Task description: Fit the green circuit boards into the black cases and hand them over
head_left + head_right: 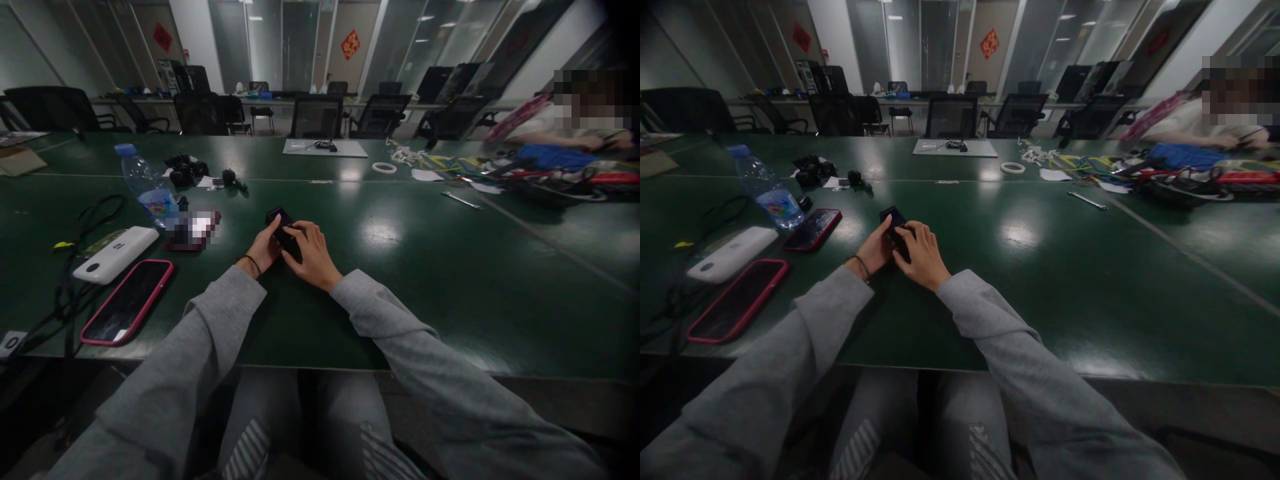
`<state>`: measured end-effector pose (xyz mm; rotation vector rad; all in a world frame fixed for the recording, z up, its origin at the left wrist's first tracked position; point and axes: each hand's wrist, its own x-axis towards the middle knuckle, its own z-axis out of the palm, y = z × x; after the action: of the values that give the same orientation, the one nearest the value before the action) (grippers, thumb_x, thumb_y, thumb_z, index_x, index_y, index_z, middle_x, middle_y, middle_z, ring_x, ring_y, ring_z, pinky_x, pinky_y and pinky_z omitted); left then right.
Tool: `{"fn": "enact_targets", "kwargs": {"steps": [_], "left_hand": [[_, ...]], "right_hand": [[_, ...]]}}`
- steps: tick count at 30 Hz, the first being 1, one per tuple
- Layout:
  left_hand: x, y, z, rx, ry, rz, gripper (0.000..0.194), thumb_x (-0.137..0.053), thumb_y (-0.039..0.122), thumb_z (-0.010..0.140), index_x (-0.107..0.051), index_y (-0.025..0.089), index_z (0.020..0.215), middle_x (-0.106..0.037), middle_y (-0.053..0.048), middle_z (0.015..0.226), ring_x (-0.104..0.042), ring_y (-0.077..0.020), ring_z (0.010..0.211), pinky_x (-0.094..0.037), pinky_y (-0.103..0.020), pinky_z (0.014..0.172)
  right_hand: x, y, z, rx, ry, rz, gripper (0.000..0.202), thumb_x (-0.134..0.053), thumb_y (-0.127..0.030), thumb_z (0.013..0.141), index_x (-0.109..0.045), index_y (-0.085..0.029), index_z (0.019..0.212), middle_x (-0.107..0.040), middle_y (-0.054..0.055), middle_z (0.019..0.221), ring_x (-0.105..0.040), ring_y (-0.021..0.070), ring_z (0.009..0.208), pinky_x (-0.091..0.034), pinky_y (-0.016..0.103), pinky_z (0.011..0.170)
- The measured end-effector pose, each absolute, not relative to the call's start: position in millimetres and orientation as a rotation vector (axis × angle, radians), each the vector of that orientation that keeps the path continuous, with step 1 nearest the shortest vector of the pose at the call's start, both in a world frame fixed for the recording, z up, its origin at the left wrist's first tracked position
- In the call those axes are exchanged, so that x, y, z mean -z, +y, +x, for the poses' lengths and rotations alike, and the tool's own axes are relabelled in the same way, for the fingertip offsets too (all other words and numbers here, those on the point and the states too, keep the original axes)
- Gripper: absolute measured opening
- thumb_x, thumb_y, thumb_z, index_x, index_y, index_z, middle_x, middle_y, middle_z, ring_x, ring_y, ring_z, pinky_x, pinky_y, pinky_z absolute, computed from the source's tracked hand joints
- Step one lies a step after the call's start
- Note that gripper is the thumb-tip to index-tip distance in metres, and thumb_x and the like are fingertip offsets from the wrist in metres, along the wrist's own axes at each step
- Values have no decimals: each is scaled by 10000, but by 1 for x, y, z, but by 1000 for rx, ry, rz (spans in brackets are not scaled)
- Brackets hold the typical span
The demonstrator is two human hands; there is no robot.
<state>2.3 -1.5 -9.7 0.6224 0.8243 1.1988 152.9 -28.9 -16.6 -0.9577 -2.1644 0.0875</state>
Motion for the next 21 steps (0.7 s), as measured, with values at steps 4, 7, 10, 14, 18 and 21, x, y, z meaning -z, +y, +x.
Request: {"fn": "enact_targets", "kwargs": {"steps": [4, 7, 10, 14, 18, 21], "left_hand": [[8, -3, 4, -1200, 819, 670, 428, -620, 528, 842, -697, 138, 1002, -719, -130, 964, -668, -215, 921, -509, -328, 833], [6, -5, 5, -1190, 805, 699, 468, -598, 539, 854, -697, 126, 1052, -725, -142, 1003, -674, -225, 948, -510, -345, 865], [4, -5, 7, -1171, 775, 708, 501, -567, 543, 871, -691, 112, 1094, -734, -142, 999, -680, -237, 957, -511, -369, 891], [4, -7, 7, -1159, 732, 729, 526, -531, 547, 888, -682, 103, 1125, -732, -142, 1045, -677, -240, 989, -498, -379, 932], [2, -9, 6, -1130, 747, 769, 560, -539, 557, 880, -657, 108, 1193, -723, -149, 1085, -672, -248, 1014, -487, -389, 953], [1, -11, 6, -1102, 756, 781, 575, -540, 559, 878, -648, 106, 1215, -720, -156, 1086, -667, -256, 1028, -485, -392, 953]], "right_hand": [[21, -20, 155, -312, -1828, -978, 436, -552, -402, 888, -451, -209, 1265, -428, 120, 1245, -445, 257, 1193, -433, 448, 1009], [30, -10, 156, -645, -1599, -995, 459, -567, -489, 874, -445, -182, 1192, -503, 108, 1129, -533, 217, 1044, -486, 409, 927], [36, -4, 155, -1002, -1445, -1012, 517, -611, -560, 836, -434, -186, 1147, -570, 74, 1040, -573, 196, 978, -491, 396, 915], [34, -10, 151, -1314, -1304, -985, 595, -670, -600, 790, -452, -201, 1173, -605, 66, 1087, -591, 195, 1029, -491, 377, 926], [28, -15, 149, -1438, -1244, -948, 620, -747, -553, 738, -493, -194, 1175, -614, 78, 1124, -596, 200, 1060, -487, 369, 955], [28, -14, 150, -1459, -1243, -938, 621, -770, -518, 725, -517, -178, 1179, -613, 95, 1161, -600, 208, 1071, -480, 391, 986]]}}
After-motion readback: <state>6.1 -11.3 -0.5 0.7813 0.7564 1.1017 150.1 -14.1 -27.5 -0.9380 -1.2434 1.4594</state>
